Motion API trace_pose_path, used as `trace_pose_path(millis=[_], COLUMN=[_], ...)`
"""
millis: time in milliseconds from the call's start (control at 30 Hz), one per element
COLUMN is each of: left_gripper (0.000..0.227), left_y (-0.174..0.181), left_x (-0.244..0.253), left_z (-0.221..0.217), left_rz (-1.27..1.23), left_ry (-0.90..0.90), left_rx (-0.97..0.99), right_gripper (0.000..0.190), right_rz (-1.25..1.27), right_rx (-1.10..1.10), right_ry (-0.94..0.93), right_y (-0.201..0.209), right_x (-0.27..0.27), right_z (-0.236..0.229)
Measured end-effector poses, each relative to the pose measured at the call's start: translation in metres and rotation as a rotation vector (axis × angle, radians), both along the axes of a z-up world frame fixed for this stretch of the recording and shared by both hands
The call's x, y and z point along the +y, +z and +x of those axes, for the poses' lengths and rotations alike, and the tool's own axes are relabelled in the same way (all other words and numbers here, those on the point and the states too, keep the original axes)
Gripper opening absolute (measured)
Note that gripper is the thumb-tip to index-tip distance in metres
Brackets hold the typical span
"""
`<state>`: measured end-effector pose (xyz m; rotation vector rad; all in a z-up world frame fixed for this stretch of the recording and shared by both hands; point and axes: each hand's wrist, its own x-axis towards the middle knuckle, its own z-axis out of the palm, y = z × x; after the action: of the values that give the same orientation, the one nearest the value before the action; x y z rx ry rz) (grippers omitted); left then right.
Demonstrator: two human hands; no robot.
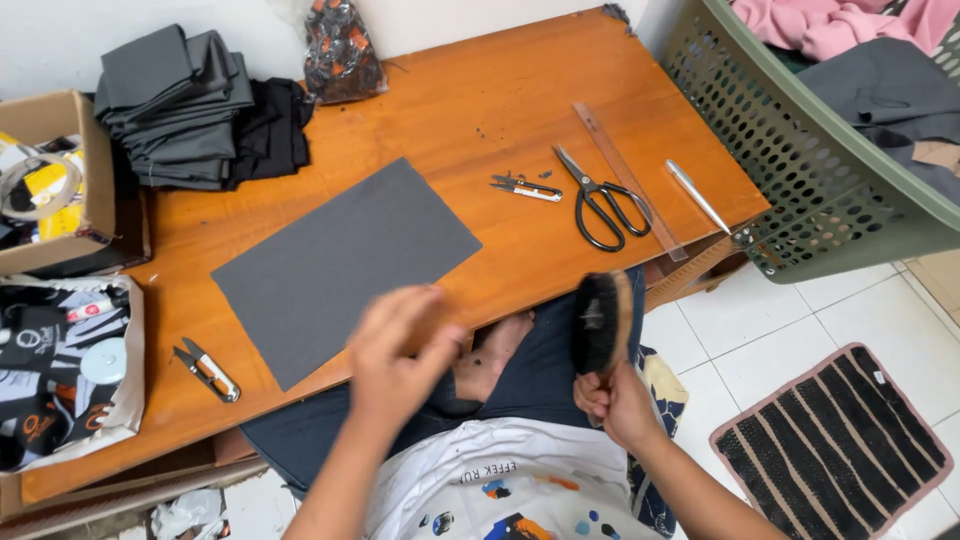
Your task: Brushing a piece of dark fabric on a wooden table using a handheld brush to clean or smooth it.
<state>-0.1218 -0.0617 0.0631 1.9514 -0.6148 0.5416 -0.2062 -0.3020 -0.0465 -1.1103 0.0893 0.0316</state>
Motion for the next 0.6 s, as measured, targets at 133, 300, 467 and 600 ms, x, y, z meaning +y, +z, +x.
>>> trace_pose_path(millis=[133,300,467,600], left_gripper=[0.062,0.008,0.010,0.013], left_y=[-0.003,-0.006,-0.022,-0.019], left_x=[-0.039,-0.042,-0.033,-0.015], left_z=[-0.037,-0.042,-0.040,-0.031], left_rz=[-0.197,-0.426,-0.528,-0.611], left_ry=[-0.228,-0.005,0.003,0.135], left_rx=[0.218,0.273,0.470,0.471], right_gripper=[0.056,0.042,0.043,0.029], right_rz=[-0.198,-0.420,-0.753,-0.708], right_rx=[0.229,0.018,-0.097,-0.126], right_ry=[0.111,0.066,-0.026,-0.331], right_y=[-0.012,-0.014,-0.013,-0.046], right_x=[0.022,0.034,0.016,-0.027], right_z=[-0.003,-0.005,0.002,0.014])
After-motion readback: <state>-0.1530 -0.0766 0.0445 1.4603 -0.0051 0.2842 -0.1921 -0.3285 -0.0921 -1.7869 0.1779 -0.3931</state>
